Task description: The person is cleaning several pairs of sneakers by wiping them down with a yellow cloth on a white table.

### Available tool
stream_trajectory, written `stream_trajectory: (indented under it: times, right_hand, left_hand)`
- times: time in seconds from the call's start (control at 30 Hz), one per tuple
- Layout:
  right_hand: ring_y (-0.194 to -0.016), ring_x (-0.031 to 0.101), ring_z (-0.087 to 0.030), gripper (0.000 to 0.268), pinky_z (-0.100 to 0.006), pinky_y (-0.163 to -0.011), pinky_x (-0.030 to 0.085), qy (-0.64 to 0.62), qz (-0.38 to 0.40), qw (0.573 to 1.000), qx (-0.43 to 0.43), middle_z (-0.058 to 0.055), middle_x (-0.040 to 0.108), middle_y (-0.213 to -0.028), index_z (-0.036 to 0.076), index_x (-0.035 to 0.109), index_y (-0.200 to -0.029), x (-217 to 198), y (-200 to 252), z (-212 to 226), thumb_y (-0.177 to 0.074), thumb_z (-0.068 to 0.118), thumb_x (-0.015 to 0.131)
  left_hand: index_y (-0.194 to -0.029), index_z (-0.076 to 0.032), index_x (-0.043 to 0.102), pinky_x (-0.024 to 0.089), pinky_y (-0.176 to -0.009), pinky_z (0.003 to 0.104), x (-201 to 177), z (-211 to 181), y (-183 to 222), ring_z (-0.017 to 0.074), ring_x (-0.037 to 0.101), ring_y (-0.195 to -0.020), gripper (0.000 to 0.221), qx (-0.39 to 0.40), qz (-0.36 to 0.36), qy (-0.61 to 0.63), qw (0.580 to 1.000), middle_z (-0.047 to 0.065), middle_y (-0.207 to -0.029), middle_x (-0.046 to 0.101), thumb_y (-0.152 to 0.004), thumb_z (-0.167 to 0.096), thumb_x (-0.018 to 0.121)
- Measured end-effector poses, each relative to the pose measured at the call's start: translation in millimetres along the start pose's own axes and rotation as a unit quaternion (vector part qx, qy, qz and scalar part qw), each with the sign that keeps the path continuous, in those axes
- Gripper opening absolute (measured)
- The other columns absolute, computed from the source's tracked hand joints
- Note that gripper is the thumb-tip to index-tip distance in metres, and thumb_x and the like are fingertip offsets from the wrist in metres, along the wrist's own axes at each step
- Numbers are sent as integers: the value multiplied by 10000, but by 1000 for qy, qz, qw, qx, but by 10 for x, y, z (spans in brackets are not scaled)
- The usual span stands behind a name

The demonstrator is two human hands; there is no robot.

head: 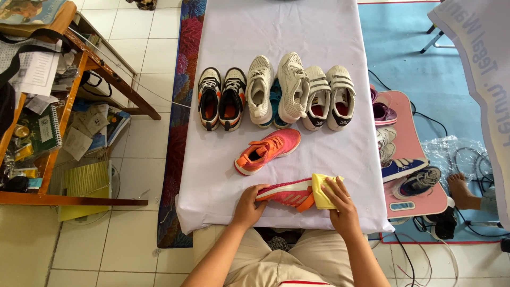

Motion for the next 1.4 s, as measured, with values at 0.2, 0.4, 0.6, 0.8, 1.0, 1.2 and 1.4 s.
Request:
stream_trajectory:
  times: [0.2, 0.4, 0.6, 0.8, 1.0, 1.2, 1.4]
  right_hand:
    - [-1315, 412, -320, 686, -629, -1055, 168, -10, -26, 997, 71, -3, 570, -1321, 238, 652, -1199, 9, 134, -191, -652, -127, 454]
    - [-1315, 424, -258, 652, -727, -1017, 18, 10, -36, 995, 95, 63, 586, -1292, 286, 662, -1154, 27, 166, -226, -652, -97, 503]
    - [-1311, 432, -283, 601, -714, -1041, 66, 4, -57, 991, 118, 34, 606, -1270, 232, 682, -1108, 46, 224, -231, -651, -112, 497]
    - [-1382, 387, -275, 594, -562, -1098, 231, 14, -41, 991, 123, -5, 573, -1314, 184, 647, -1157, 97, 433, -555, -672, -93, 447]
    - [-1358, 399, -331, 598, -546, -1094, 239, 40, -51, 993, 102, -29, 572, -1312, 156, 626, -1193, 167, 462, -676, -656, -52, 463]
    - [-1372, 383, -317, 665, -555, -1100, 226, 39, -55, 992, 108, -16, 564, -1324, 163, 614, -1206, 161, 455, -630, -607, -76, 454]
    - [-1365, 391, -293, 666, -502, -1104, 231, 43, -55, 991, 115, 14, 565, -1326, 197, 615, -1206, 165, 471, -616, -618, -67, 448]
  left_hand:
    - [-1125, -198, 589, 450, -919, 393, -5, -37, -13, 260, 606, -1017, 513, 9, -7, 0, 1000, 15, -1053, 659, -668, -5, 721]
    - [-1126, -184, 586, 452, -914, 400, -20, -64, -8, 266, 609, -1013, 510, 10, -10, 5, 1000, 20, -1051, 660, -669, 0, 719]
    - [-1127, -196, 586, 454, -914, 387, -24, -76, -6, 253, 613, -1009, 491, 0, -7, 5, 1000, 12, -1042, 660, -692, -6, 712]
    - [-1177, -164, 553, 464, -888, 345, -105, -160, -25, 243, 586, -1010, 391, 9, 28, 41, 999, 55, -1093, 629, -803, -82, 637]
    - [-1161, -179, 565, 469, -876, 347, -122, -190, -31, 234, 584, -1014, 375, -17, 36, 29, 999, 42, -1094, 631, -799, -110, 632]
    - [-1245, -91, 482, 411, -986, 363, -62, -80, 11, 262, 526, -1148, 531, 16, 13, 25, 999, 99, -1228, 545, -730, -70, 612]
    - [-1051, -109, 541, 463, -857, 298, -85, -156, 112, 205, 591, -987, 356, -82, -47, 52, 994, 40, -1031, 610, -715, -20, 620]
Point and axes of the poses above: each hand's wrist, its own y-axis away from the middle knuckle, its own x-axis out of the palm, z = x × y, the point moved 2 cm from there along -y, towards the middle knuckle
